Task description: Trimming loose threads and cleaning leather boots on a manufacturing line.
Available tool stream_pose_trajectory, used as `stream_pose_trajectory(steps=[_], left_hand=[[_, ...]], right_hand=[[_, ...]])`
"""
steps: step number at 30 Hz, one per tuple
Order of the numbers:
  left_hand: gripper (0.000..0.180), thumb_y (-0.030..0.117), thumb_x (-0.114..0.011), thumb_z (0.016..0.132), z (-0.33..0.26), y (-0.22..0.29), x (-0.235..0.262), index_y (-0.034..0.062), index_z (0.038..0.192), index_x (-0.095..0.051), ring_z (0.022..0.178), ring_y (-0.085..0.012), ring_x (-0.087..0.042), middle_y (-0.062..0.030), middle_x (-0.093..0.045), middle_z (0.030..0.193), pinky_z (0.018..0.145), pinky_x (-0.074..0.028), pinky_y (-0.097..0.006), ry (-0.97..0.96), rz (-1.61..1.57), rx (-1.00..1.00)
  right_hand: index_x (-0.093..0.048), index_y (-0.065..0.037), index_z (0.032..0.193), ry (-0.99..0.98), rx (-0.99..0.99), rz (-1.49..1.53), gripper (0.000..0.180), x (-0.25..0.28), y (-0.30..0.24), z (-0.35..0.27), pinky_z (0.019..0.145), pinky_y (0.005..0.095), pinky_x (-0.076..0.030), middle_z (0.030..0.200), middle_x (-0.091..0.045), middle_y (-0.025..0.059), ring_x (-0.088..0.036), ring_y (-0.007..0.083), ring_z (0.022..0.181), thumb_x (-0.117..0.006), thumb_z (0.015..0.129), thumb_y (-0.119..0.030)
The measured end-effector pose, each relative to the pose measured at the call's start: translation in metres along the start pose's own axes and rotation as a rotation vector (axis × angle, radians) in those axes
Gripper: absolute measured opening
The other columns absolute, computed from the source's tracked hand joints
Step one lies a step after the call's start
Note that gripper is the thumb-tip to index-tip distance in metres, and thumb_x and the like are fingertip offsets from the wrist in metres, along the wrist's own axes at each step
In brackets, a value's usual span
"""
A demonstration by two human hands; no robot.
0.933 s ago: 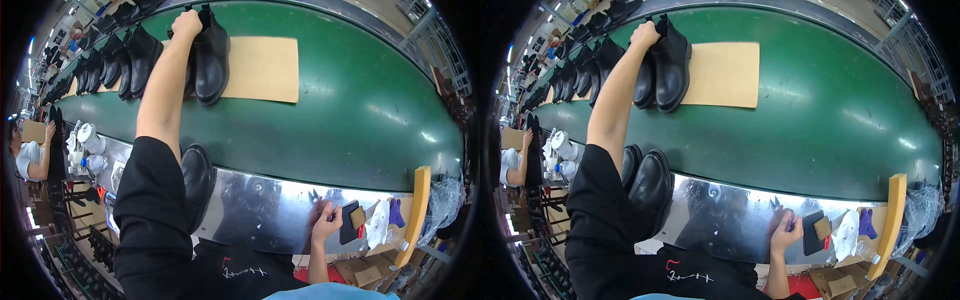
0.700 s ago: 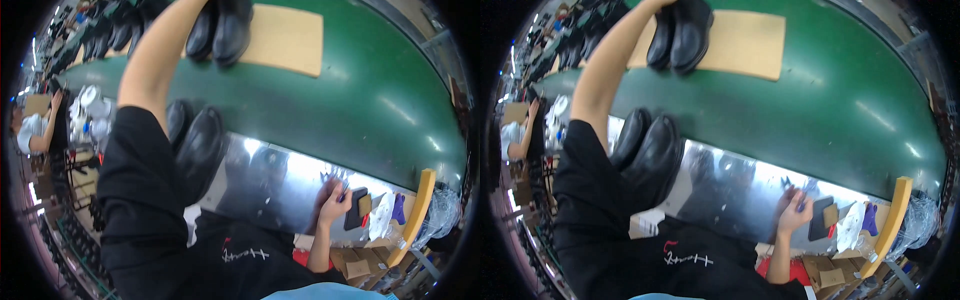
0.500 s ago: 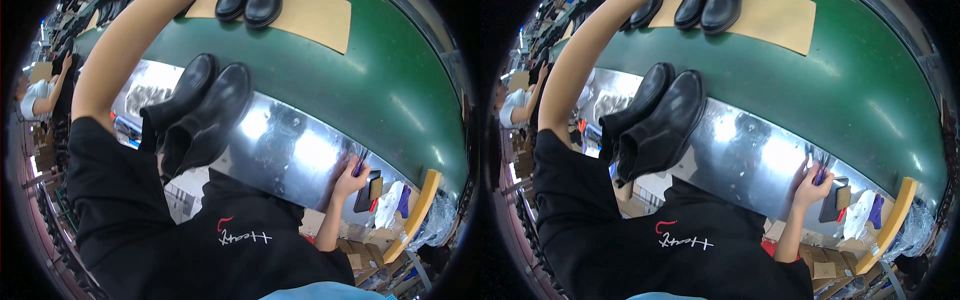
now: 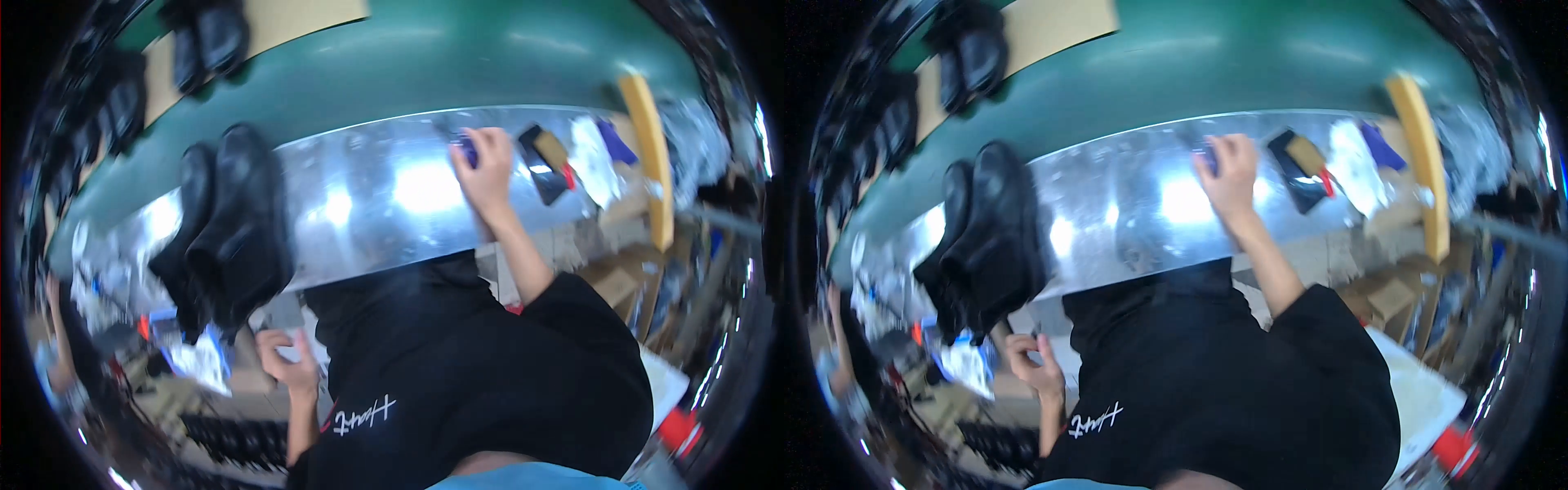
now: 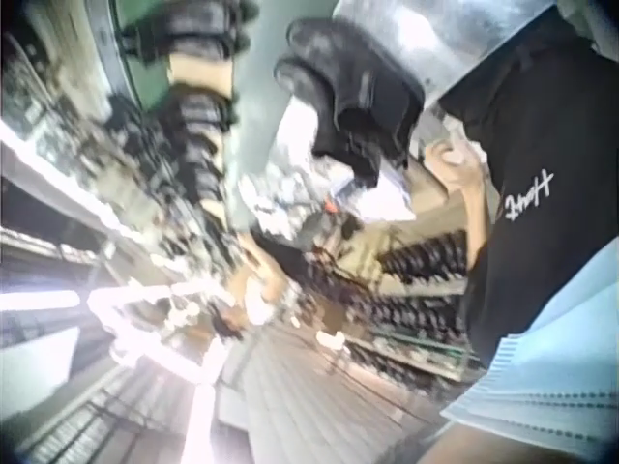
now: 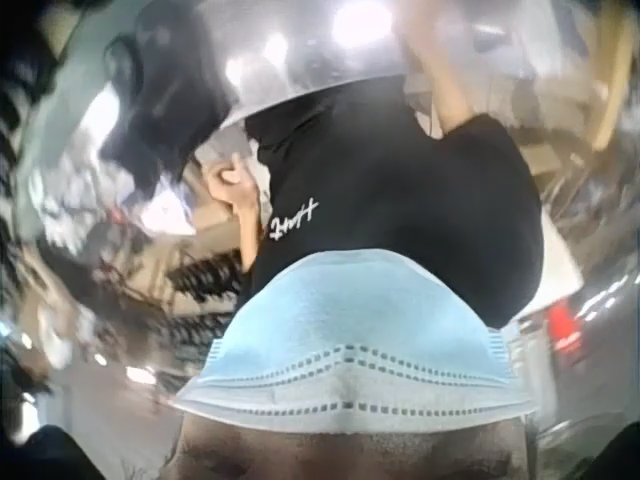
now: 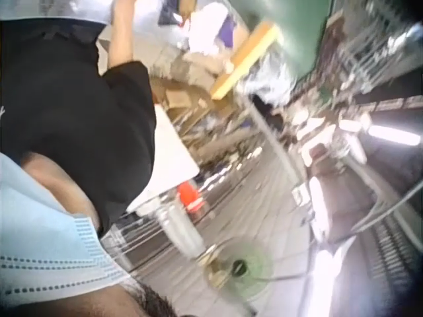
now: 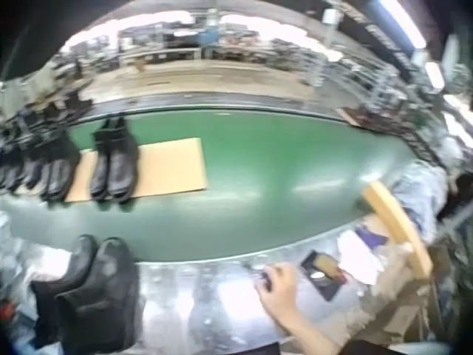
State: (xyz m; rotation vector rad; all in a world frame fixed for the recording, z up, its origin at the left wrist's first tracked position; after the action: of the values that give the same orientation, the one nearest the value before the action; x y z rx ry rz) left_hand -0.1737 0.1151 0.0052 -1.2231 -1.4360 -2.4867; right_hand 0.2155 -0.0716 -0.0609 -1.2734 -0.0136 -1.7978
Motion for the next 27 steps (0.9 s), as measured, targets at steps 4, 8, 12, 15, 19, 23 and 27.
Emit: stream_pose_trajectory(steps=[4, 8, 12, 15, 19, 23, 27], left_hand=[[0.061, 0.012, -0.074, 0.081, -0.002, -0.075, -0.023, -0.0052, 0.128, -0.040, 0.103, -0.0267, -0.054, -0.0178, -0.048, 0.125, 0.093, -0.042, -0.038, 0.298, -0.139, 0.295], [0.059, 0.016, -0.079, 0.079, 0.019, -0.082, -0.042, -0.0108, 0.120, -0.047, 0.104, -0.0263, -0.055, -0.0209, -0.054, 0.122, 0.095, -0.041, -0.039, 0.337, -0.032, 0.275], [0.054, 0.019, -0.084, 0.074, 0.018, -0.082, -0.033, -0.0158, 0.104, -0.056, 0.092, -0.0264, -0.061, -0.0205, -0.064, 0.104, 0.090, -0.045, -0.037, 0.429, 0.050, 0.408], [0.059, 0.029, -0.084, 0.074, 0.016, -0.066, -0.067, -0.0088, 0.111, -0.056, 0.098, -0.0292, -0.060, -0.0174, -0.063, 0.107, 0.094, -0.044, -0.038, 0.202, -0.042, 0.624], [0.069, 0.019, -0.083, 0.069, 0.028, -0.001, -0.069, 0.0079, 0.125, -0.046, 0.115, -0.0363, -0.049, -0.0198, -0.046, 0.124, 0.096, -0.040, -0.045, 0.318, 0.161, -0.381], [0.069, 0.012, -0.082, 0.063, 0.023, 0.024, -0.075, 0.0124, 0.124, -0.049, 0.116, -0.0400, -0.045, -0.0210, -0.042, 0.128, 0.096, -0.040, -0.048, 0.246, 0.257, -0.473], [0.045, 0.005, -0.076, 0.071, 0.016, 0.022, -0.086, 0.0169, 0.112, -0.061, 0.116, -0.0400, -0.045, -0.0185, -0.044, 0.122, 0.096, -0.046, -0.053, 0.196, 0.241, -0.559]], right_hand=[[-0.065, -0.005, 0.102, -0.014, 0.012, -0.006, 0.038, 0.016, -0.007, -0.010, 0.078, 0.0401, -0.042, 0.095, -0.055, 0.0105, -0.053, 0.0290, 0.089, -0.078, 0.070, -0.022], [-0.064, -0.005, 0.103, 0.042, -0.051, 0.002, 0.036, 0.053, 0.015, -0.012, 0.081, 0.0403, -0.043, 0.096, -0.056, 0.0106, -0.054, 0.0285, 0.092, -0.077, 0.073, -0.020], [-0.064, -0.007, 0.102, 0.140, -0.161, -0.054, 0.024, 0.105, 0.061, -0.019, 0.083, 0.0386, -0.046, 0.097, -0.057, 0.0120, -0.056, 0.0298, 0.094, -0.071, 0.080, -0.013], [-0.065, -0.003, 0.101, 0.142, -0.251, -0.074, 0.018, 0.125, 0.073, -0.031, 0.079, 0.0342, -0.046, 0.096, -0.058, 0.0106, -0.058, 0.0243, 0.088, -0.068, 0.085, -0.010], [-0.065, -0.002, 0.107, 0.146, -0.237, -0.222, 0.023, 0.124, 0.080, -0.045, 0.086, 0.0365, -0.047, 0.108, -0.059, 0.0128, -0.058, 0.0277, 0.099, -0.068, 0.086, -0.012], [-0.062, -0.001, 0.113, 0.058, -0.162, -0.305, 0.029, 0.095, 0.082, -0.040, 0.098, 0.0406, -0.042, 0.117, -0.058, 0.0168, -0.053, 0.0329, 0.114, -0.066, 0.088, -0.017], [-0.061, -0.001, 0.113, 0.008, -0.148, -0.320, 0.029, 0.090, 0.093, -0.033, 0.100, 0.0412, -0.040, 0.125, -0.056, 0.0186, -0.051, 0.0346, 0.118, -0.065, 0.088, -0.017]])
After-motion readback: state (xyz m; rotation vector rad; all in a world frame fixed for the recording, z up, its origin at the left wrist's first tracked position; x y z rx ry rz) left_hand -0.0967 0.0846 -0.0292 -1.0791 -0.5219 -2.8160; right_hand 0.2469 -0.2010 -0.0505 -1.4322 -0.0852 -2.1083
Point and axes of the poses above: each hand's wrist, its own z-axis towards the middle knuckle, its own x-axis out of the back of the hand, y = z × x, the point moved 10 cm from there along z, towards the middle knuckle
